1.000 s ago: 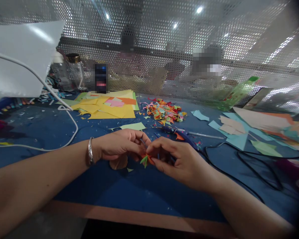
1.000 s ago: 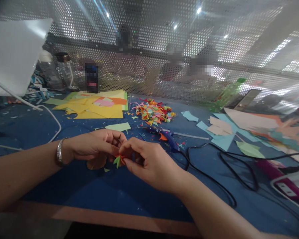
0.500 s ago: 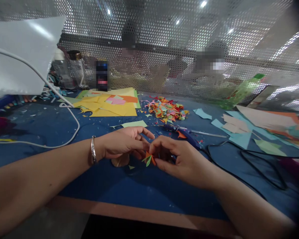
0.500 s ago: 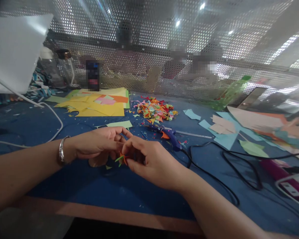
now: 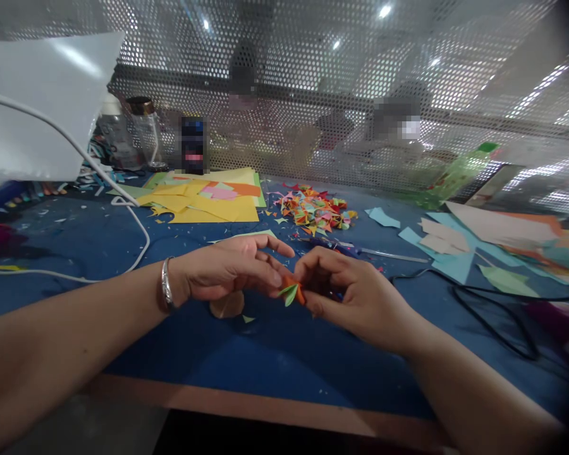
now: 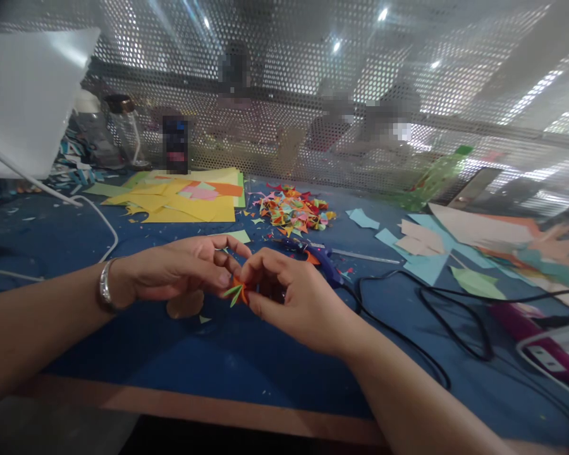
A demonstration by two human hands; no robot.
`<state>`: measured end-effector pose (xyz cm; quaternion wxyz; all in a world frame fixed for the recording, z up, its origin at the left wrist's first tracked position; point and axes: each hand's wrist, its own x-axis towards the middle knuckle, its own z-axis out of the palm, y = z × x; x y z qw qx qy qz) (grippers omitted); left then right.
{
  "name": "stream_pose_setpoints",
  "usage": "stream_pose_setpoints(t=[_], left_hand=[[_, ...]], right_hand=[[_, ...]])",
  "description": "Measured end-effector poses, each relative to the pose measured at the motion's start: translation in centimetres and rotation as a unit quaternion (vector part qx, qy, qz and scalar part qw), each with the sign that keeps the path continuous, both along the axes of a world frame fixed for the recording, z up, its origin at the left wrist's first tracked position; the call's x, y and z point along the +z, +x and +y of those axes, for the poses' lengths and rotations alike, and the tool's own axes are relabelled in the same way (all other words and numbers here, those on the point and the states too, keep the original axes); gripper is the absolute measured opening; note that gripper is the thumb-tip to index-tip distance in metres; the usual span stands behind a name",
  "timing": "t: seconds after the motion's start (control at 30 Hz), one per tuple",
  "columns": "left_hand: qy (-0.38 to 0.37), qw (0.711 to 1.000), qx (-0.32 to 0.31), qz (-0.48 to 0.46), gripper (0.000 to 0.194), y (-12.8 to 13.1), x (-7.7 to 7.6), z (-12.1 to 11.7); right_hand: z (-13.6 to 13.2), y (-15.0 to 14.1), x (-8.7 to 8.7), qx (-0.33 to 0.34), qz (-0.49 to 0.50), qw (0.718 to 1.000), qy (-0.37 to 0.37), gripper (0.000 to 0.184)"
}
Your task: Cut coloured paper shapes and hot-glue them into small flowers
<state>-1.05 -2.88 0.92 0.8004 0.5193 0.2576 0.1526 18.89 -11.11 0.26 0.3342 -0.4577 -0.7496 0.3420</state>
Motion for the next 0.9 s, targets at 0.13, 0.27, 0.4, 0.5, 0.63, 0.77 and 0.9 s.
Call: stream_pose_setpoints(t=[0.13, 0.27, 0.4, 0.5, 0.63, 0.77, 0.9], left_hand=[[0.035, 0.999, 0.011, 0.006, 0.034, 0.1, -0.5, 0.0], [0.043, 0.999, 0.021, 0.007, 0.031, 0.2, -0.6, -0.1], [0.084, 0.995, 0.049, 0.008, 0.027, 0.3, -0.5, -0.3], [0.188, 0.976, 0.112, 0.021, 0.019, 0.2, -0.6, -0.3], [0.360, 0.922, 0.140, 0.031, 0.011, -0.2, -0.7, -0.4], [0.488, 0.862, 0.134, 0.023, 0.002, -0.5, -0.4, -1.1], [0.517, 0.846, 0.122, 0.033, 0.005, -0.5, 0.0, -1.6]], right_hand=[[0.2, 0.0, -0.2, -0.009, -0.004, 1.000, -0.006, 0.007], [0.2, 0.0, -0.1, -0.012, -0.012, 1.000, -0.009, 0.005], [0.4, -0.1, -0.1, -0.029, -0.013, 0.999, -0.002, 0.006], [0.5, -0.1, -0.1, -0.057, -0.014, 0.998, 0.007, 0.005], [0.6, 0.0, 0.1, -0.080, 0.009, 0.997, 0.017, 0.006], [0.6, 0.2, 0.2, -0.089, 0.012, 0.996, 0.029, 0.006], [0.6, 0.4, 0.0, -0.090, 0.007, 0.996, 0.021, 0.007]])
